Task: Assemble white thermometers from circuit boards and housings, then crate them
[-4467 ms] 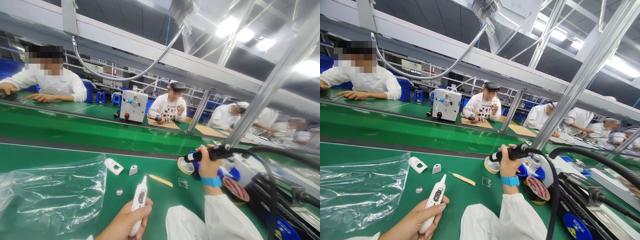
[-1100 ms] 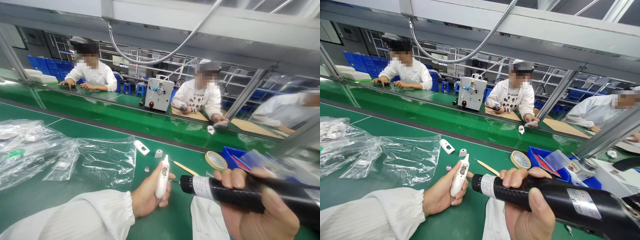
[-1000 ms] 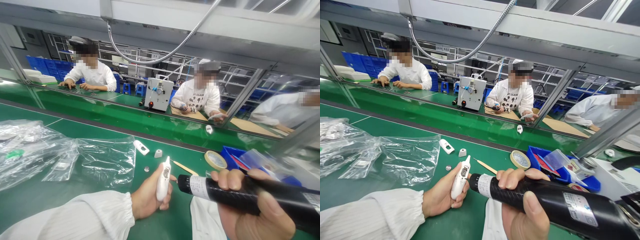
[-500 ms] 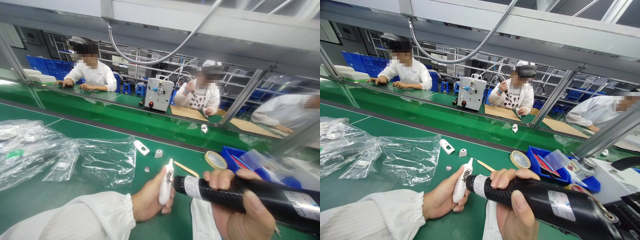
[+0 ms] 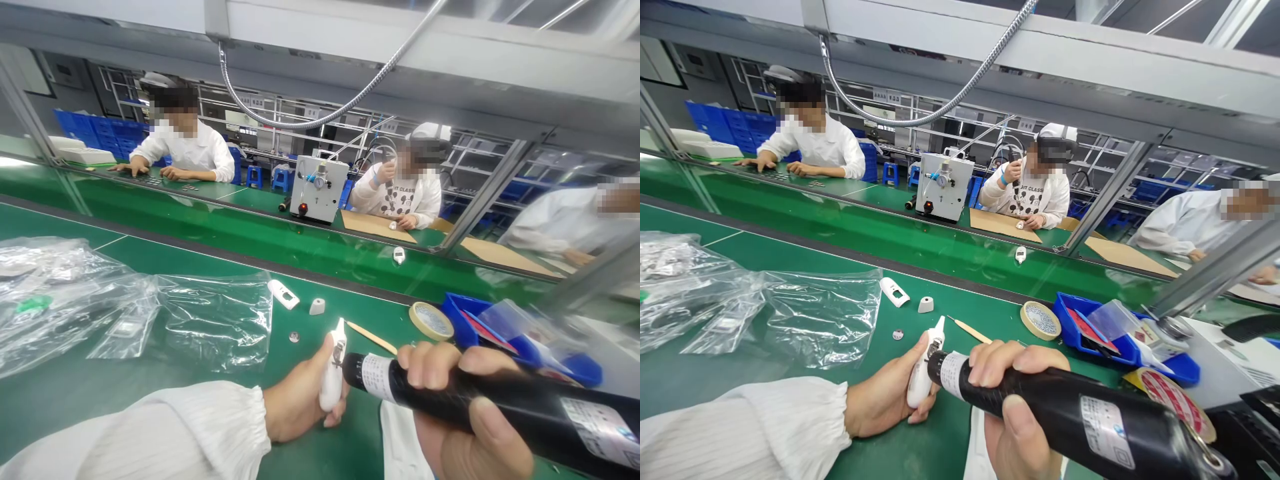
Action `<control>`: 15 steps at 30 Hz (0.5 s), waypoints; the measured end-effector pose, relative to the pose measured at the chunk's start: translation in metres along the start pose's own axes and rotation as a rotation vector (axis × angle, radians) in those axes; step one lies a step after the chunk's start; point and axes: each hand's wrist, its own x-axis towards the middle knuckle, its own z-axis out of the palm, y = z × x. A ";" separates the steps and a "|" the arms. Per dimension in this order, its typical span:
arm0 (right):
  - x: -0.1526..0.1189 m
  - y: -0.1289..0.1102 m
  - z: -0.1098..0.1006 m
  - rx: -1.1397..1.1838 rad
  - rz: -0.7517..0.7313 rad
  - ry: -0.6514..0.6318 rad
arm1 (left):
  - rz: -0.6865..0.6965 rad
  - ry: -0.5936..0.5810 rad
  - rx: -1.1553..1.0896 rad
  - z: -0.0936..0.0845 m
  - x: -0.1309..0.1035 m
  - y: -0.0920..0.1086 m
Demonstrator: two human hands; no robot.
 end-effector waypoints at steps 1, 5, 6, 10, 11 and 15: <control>0.000 0.000 0.000 0.001 -0.002 -0.001 | -0.004 0.006 0.011 0.000 0.000 0.000; -0.002 0.003 0.000 -0.002 -0.017 0.000 | -0.015 0.003 0.032 0.000 0.001 -0.001; -0.002 0.004 0.000 -0.003 -0.019 0.000 | -0.013 -0.003 0.026 0.000 0.001 -0.001; 0.001 -0.005 0.001 -0.037 -0.011 -0.043 | -0.018 -0.023 -0.002 -0.001 0.001 0.001; 0.003 -0.011 -0.001 -0.072 -0.022 -0.049 | -0.018 -0.022 -0.007 -0.001 0.000 0.002; 0.009 -0.058 -0.023 -0.441 -0.128 0.086 | 0.016 0.017 -0.007 0.000 -0.004 0.008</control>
